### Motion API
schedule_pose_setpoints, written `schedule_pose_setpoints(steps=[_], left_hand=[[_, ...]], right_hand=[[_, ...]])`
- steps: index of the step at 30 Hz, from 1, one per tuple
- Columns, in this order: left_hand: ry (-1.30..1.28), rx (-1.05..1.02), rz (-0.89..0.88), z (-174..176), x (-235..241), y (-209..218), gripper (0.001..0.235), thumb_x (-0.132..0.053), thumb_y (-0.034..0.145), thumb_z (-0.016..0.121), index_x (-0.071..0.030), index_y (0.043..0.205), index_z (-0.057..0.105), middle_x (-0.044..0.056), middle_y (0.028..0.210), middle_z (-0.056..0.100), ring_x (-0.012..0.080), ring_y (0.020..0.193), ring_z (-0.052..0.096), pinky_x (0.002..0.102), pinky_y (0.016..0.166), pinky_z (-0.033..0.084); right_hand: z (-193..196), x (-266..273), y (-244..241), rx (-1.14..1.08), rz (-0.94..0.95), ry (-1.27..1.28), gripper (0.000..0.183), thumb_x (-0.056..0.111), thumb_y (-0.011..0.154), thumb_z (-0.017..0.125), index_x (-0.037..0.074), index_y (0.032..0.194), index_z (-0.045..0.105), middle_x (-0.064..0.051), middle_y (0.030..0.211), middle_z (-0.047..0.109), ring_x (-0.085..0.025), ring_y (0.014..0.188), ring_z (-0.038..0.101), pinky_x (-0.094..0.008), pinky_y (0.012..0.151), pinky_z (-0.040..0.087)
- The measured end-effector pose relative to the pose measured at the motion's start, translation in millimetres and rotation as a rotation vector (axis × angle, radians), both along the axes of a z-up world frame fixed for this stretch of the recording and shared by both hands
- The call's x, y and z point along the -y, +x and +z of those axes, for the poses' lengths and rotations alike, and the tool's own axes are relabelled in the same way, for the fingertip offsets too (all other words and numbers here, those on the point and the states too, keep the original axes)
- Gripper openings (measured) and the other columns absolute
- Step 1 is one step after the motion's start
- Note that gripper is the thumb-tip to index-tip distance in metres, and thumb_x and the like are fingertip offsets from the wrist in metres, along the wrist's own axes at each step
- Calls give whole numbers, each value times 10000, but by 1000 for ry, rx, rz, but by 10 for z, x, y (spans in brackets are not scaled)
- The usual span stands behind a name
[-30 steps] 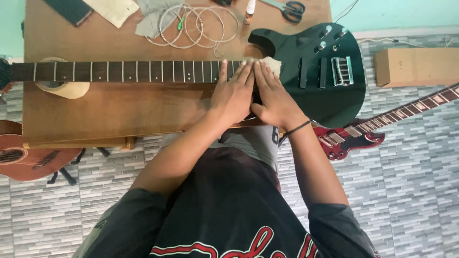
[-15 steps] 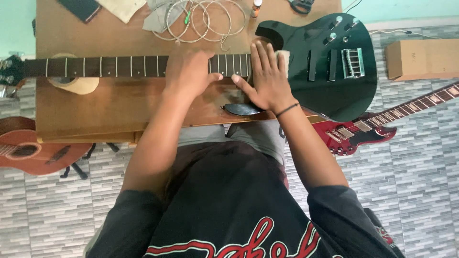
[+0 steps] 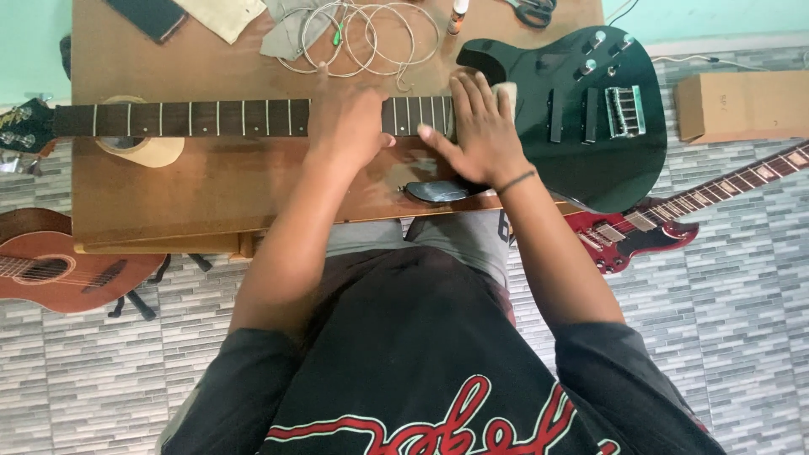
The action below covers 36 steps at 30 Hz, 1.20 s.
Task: The person wipes the body and neck of a black electric guitar with a cloth. They clean around the pickups, knobs, and bridge, then move along the fretboard and headstock, returning to the body to continue wiping.
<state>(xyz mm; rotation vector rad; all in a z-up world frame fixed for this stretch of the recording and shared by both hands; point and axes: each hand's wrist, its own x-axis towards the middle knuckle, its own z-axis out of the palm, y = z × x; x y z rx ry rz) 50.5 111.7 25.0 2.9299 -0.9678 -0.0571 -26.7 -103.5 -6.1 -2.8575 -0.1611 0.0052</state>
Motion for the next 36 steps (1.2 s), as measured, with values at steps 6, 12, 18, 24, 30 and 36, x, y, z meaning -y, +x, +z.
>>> schedule_pose_setpoints(steps=[6, 12, 18, 24, 30, 36], left_hand=[[-69, -42, 3, -63, 0, 46, 604, -522, 731, 890, -166, 1201, 760, 37, 1103, 773, 272, 1059, 691, 561, 1207, 220], [-26, -33, 54, 13, 33, 15, 507, -536, 754, 871, -218, 1133, 761, 51, 1029, 777, 289, 1040, 697, 603, 1178, 264], [-288, -347, 249, 348, 13, -202, 720, -422, 776, 907, -88, 1355, 639, 150, 1314, 664, 347, 1325, 564, 576, 1211, 240], [-331, -420, 282, 273, 29, -186, 631, -336, 835, 868, -70, 1357, 634, 161, 1315, 636, 353, 1302, 573, 529, 1146, 346], [-371, -531, 367, -269, 141, -63, 946, -537, 806, 839, 17, 1493, 501, 218, 1515, 511, 305, 1465, 432, 398, 1226, 302], [-352, -449, 317, -401, 115, 14, 812, -476, 805, 854, 11, 1401, 595, 232, 1441, 580, 344, 1401, 509, 458, 1192, 352]], right_hand=[[-156, -31, -199, 49, -21, -55, 1031, 788, 974, 300, -1, 1628, 196, -185, 1707, 198, -380, 1575, 144, -635, 1217, 133], [-265, 96, 223, 207, 39, -45, 830, 712, 1039, 343, -10, 1407, 523, -220, 1474, 539, -381, 1405, 436, -552, 1103, 278], [28, -209, -265, 30, -57, -82, 1077, 799, 962, 424, -21, 1625, 205, -258, 1674, 252, -416, 1557, 216, -638, 1216, 207], [16, -117, 22, -134, -80, -112, 1110, 888, 923, 325, 33, 1623, 216, -185, 1679, 258, -328, 1577, 194, -598, 1253, 143], [63, -58, 17, -75, 134, -90, 1128, 881, 876, 421, 77, 1644, 235, -162, 1680, 299, -324, 1581, 205, -580, 1267, 143], [326, -76, -122, 87, 23, 99, 960, 668, 1004, 512, 34, 1656, 204, -234, 1684, 238, -424, 1561, 180, -646, 1238, 146]])
